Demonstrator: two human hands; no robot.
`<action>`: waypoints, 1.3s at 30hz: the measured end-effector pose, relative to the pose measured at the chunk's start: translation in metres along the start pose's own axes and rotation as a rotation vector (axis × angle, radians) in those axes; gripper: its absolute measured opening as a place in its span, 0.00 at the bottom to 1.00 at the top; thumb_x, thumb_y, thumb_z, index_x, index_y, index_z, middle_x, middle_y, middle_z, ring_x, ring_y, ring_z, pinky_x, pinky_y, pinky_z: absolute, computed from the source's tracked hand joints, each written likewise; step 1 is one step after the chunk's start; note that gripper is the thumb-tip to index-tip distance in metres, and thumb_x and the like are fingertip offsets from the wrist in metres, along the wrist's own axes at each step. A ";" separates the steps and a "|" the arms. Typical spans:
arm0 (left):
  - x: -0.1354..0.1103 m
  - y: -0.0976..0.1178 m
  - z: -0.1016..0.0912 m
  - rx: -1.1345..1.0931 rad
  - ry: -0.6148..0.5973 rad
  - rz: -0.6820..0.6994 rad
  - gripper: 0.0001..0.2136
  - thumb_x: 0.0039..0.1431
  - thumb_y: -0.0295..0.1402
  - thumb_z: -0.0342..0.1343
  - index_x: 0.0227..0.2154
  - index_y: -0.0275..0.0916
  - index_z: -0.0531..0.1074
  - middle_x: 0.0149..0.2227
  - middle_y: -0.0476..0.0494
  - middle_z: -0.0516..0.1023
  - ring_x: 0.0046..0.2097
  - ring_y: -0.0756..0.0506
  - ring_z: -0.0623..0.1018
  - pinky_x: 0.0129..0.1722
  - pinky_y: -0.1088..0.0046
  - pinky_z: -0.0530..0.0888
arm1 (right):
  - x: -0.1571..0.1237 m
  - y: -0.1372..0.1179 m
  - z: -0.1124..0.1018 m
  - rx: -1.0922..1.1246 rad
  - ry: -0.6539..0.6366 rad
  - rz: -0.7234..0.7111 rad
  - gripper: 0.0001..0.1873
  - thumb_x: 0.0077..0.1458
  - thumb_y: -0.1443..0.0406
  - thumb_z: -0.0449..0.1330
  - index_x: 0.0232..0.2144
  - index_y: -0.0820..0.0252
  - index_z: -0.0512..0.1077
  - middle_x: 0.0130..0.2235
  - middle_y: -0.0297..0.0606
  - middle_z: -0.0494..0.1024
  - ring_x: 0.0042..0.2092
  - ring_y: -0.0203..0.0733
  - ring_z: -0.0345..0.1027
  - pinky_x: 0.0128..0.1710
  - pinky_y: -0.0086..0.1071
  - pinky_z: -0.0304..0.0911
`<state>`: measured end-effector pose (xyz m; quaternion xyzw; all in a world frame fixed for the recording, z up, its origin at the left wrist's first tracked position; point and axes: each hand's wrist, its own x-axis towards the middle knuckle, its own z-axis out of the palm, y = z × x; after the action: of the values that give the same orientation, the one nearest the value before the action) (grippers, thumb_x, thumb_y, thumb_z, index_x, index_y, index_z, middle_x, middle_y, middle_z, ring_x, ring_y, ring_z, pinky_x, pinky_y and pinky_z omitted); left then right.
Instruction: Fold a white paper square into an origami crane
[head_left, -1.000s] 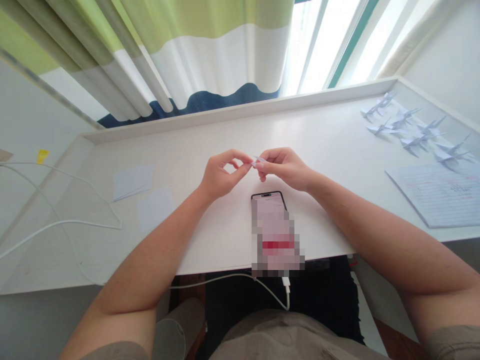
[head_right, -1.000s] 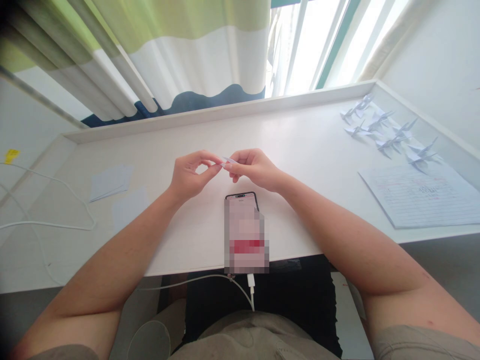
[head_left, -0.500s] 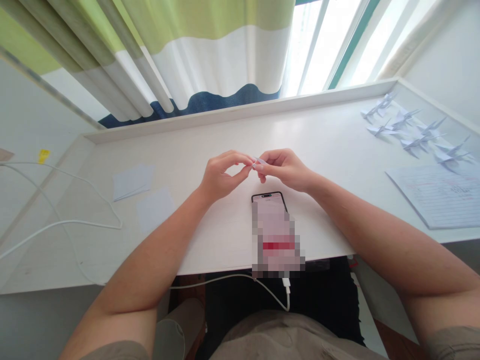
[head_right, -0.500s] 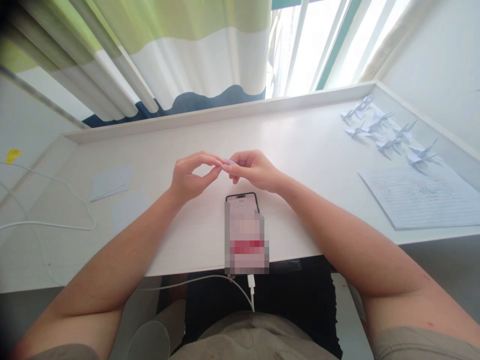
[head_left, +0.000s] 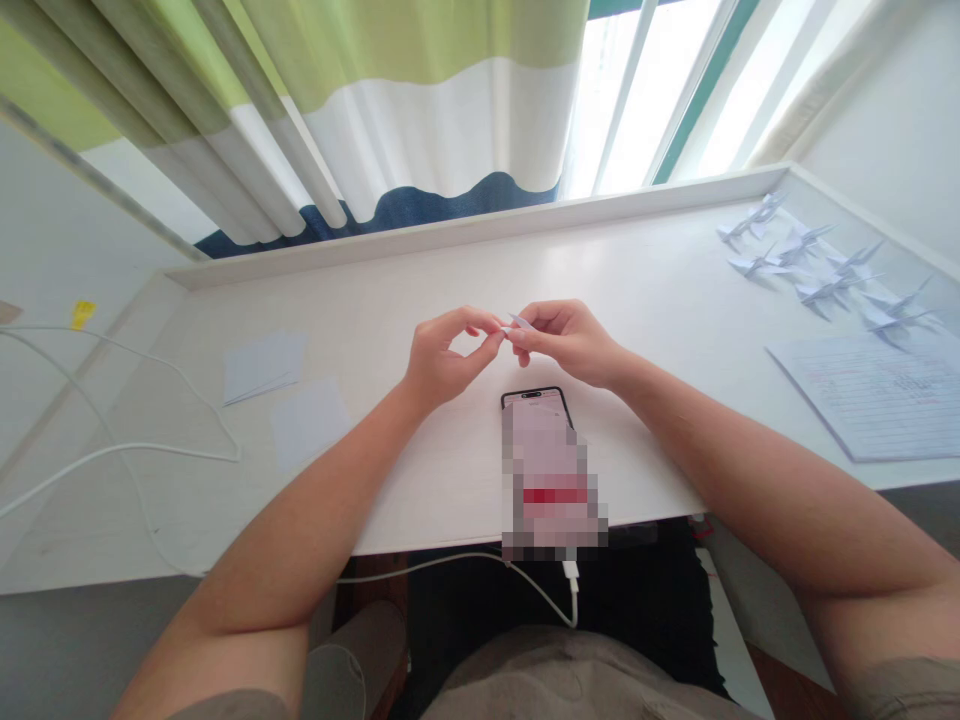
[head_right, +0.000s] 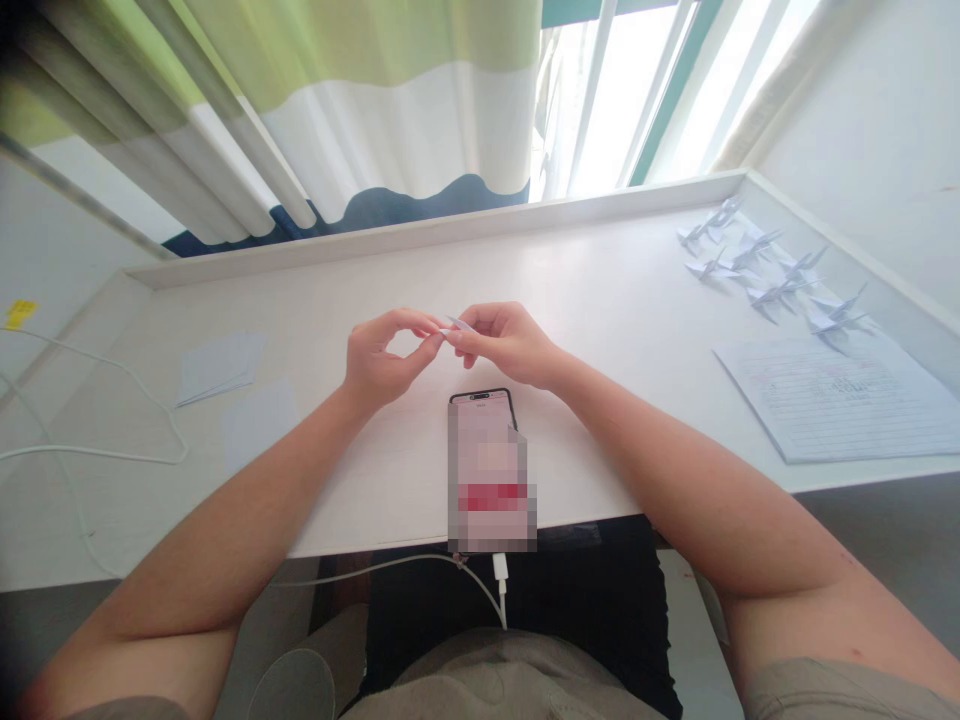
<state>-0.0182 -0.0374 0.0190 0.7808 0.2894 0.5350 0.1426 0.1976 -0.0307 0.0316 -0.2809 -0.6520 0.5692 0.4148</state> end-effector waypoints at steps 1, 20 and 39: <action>0.000 0.000 0.000 -0.001 -0.002 -0.004 0.03 0.67 0.30 0.65 0.36 0.40 0.79 0.37 0.46 0.89 0.39 0.47 0.87 0.40 0.71 0.80 | 0.000 0.000 0.000 -0.004 0.006 -0.001 0.23 0.55 0.46 0.76 0.29 0.58 0.78 0.28 0.33 0.79 0.31 0.38 0.72 0.36 0.37 0.70; 0.003 0.002 0.001 -0.205 -0.003 -0.225 0.06 0.65 0.37 0.69 0.34 0.42 0.83 0.42 0.43 0.87 0.43 0.46 0.85 0.41 0.68 0.80 | 0.002 0.005 0.000 -0.060 0.093 -0.053 0.23 0.55 0.45 0.76 0.32 0.58 0.81 0.30 0.34 0.79 0.31 0.37 0.73 0.35 0.37 0.75; 0.004 0.007 0.005 -0.181 0.017 -0.320 0.04 0.64 0.33 0.67 0.34 0.41 0.80 0.42 0.43 0.87 0.43 0.46 0.85 0.40 0.68 0.81 | 0.004 0.011 0.001 -0.147 0.118 -0.124 0.22 0.60 0.46 0.72 0.32 0.57 0.80 0.31 0.33 0.79 0.29 0.35 0.71 0.32 0.34 0.73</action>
<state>-0.0109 -0.0404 0.0237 0.7044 0.3616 0.5359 0.2930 0.1937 -0.0254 0.0215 -0.3029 -0.6825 0.4756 0.4651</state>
